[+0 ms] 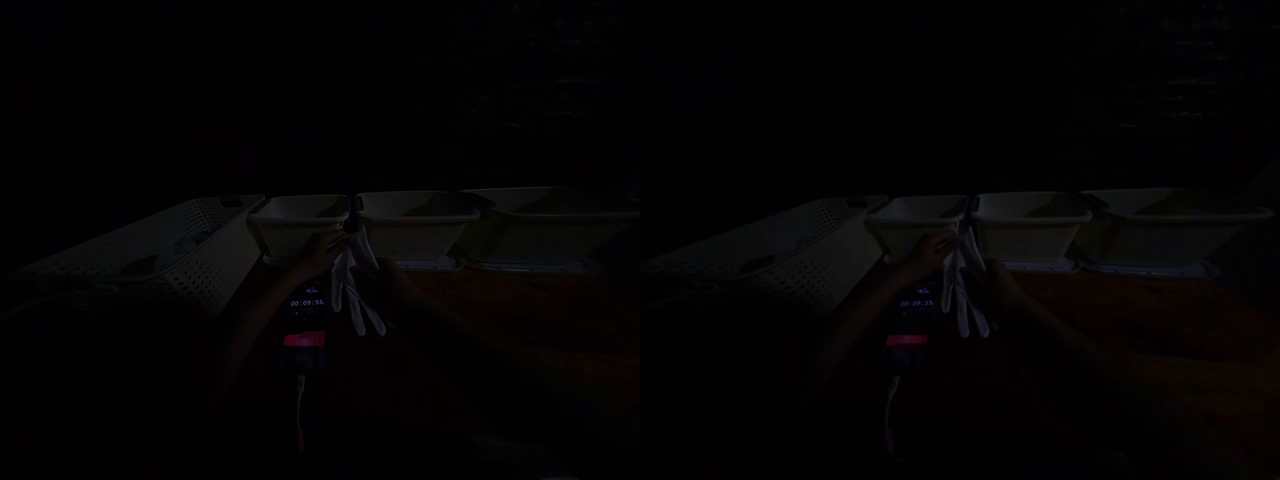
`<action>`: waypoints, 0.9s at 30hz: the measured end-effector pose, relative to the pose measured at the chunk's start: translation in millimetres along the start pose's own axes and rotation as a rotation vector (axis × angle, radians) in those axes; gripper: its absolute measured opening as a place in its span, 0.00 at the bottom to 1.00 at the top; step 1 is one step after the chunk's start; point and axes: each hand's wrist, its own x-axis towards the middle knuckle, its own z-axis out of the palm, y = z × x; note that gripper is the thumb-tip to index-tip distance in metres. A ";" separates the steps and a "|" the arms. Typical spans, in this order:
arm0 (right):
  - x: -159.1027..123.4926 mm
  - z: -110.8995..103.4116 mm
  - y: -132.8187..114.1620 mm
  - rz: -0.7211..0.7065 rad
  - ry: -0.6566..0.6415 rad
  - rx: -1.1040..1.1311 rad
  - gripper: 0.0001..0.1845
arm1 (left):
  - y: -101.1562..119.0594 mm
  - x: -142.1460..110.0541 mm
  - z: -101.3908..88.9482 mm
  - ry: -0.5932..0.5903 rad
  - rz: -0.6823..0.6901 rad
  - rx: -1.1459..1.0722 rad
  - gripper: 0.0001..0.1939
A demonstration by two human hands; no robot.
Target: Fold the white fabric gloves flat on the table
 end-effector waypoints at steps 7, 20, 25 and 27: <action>7.5 -5.3 -1.6 -0.113 0.046 -0.139 0.22 | -9.6 1.5 3.4 0.114 -0.033 -0.006 0.16; 5.5 -5.9 -2.2 -0.165 -0.024 -0.265 0.22 | -13.1 -1.0 2.8 0.029 -0.096 0.018 0.17; 3.9 -4.8 0.7 -0.146 -0.058 -0.236 0.21 | -8.9 -2.3 4.7 -0.020 -0.109 -0.006 0.16; 3.8 -5.0 1.4 -0.122 -0.063 -0.242 0.22 | -5.9 -2.0 4.4 -0.040 -0.082 -0.040 0.15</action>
